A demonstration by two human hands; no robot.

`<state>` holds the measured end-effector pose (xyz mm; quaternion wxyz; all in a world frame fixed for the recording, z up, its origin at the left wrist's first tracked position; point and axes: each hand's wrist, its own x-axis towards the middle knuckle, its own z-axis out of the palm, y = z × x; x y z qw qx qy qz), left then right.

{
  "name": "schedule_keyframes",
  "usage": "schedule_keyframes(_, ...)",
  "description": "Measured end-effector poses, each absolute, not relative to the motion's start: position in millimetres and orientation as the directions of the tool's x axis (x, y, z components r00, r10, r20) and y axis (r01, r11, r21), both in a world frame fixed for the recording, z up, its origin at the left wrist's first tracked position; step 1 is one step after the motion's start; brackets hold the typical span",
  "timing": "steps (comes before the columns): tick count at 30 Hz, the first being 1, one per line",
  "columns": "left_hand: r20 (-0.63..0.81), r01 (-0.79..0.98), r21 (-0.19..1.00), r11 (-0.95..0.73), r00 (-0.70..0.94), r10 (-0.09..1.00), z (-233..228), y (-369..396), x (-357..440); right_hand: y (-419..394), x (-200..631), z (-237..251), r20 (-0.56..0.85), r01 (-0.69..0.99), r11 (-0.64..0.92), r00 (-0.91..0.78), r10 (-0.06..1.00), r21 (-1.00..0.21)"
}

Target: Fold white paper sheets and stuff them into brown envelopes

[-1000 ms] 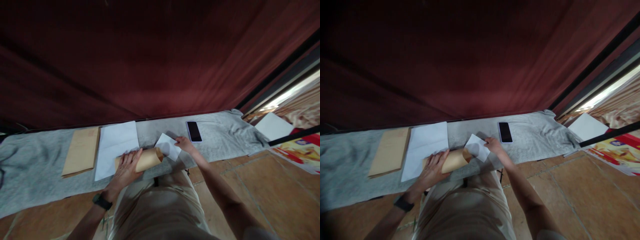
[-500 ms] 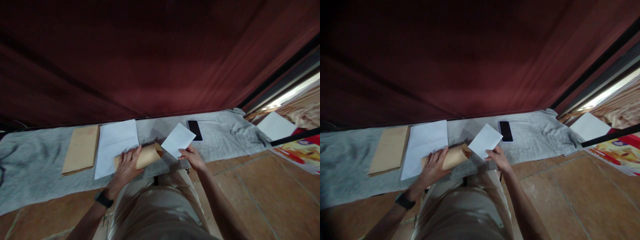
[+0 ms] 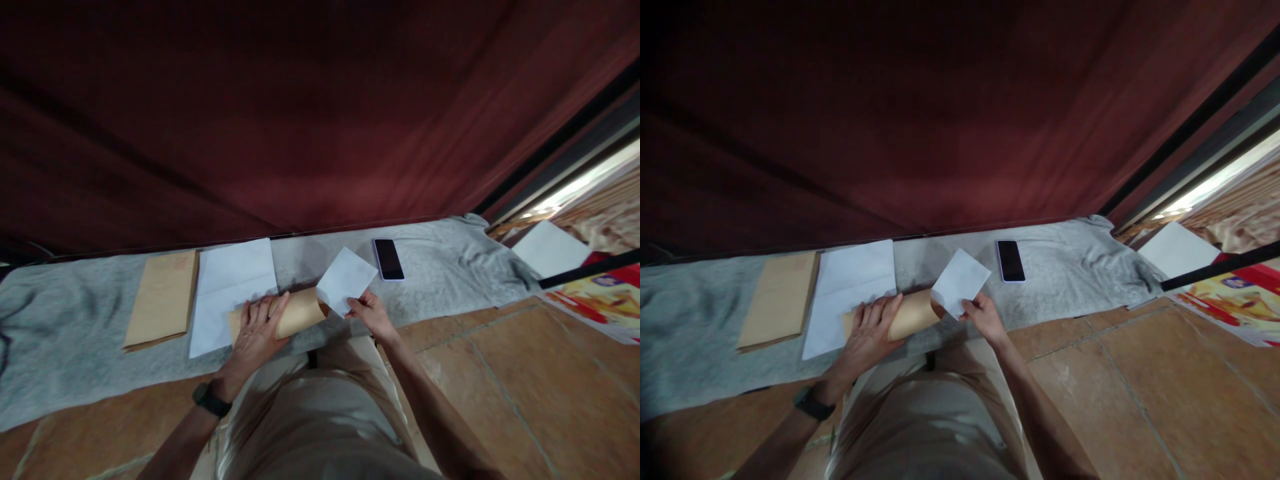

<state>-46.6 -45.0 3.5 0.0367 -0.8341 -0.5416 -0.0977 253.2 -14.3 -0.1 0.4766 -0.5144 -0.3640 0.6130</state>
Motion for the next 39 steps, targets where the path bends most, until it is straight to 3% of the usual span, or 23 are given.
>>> schedule_keyframes(21,0.191,0.925,0.012,-0.380,0.371,0.909,1.8,-45.6,-40.2,-10.6,214.3,-9.3,-0.359,-0.428,-0.272,0.135,0.924,-0.862)
schedule_keyframes(30,0.203,0.914,-0.025,-0.405,0.401,0.893,11.4,-46.7,-35.0,-8.5,213.8,-7.0,-0.393,-0.510,-0.286,0.113,0.913,-0.811)
schedule_keyframes(35,0.215,0.924,0.003,-0.383,0.373,0.903,11.5,-45.3,-30.1,-9.7,210.6,-7.0,-0.363,-0.457,-0.270,0.129,0.923,-0.848)
schedule_keyframes(39,0.213,0.931,0.000,-0.366,0.357,0.909,8.4,-44.2,-30.9,-15.9,203.6,-12.5,-0.274,-0.254,-0.237,0.121,0.954,-0.938)
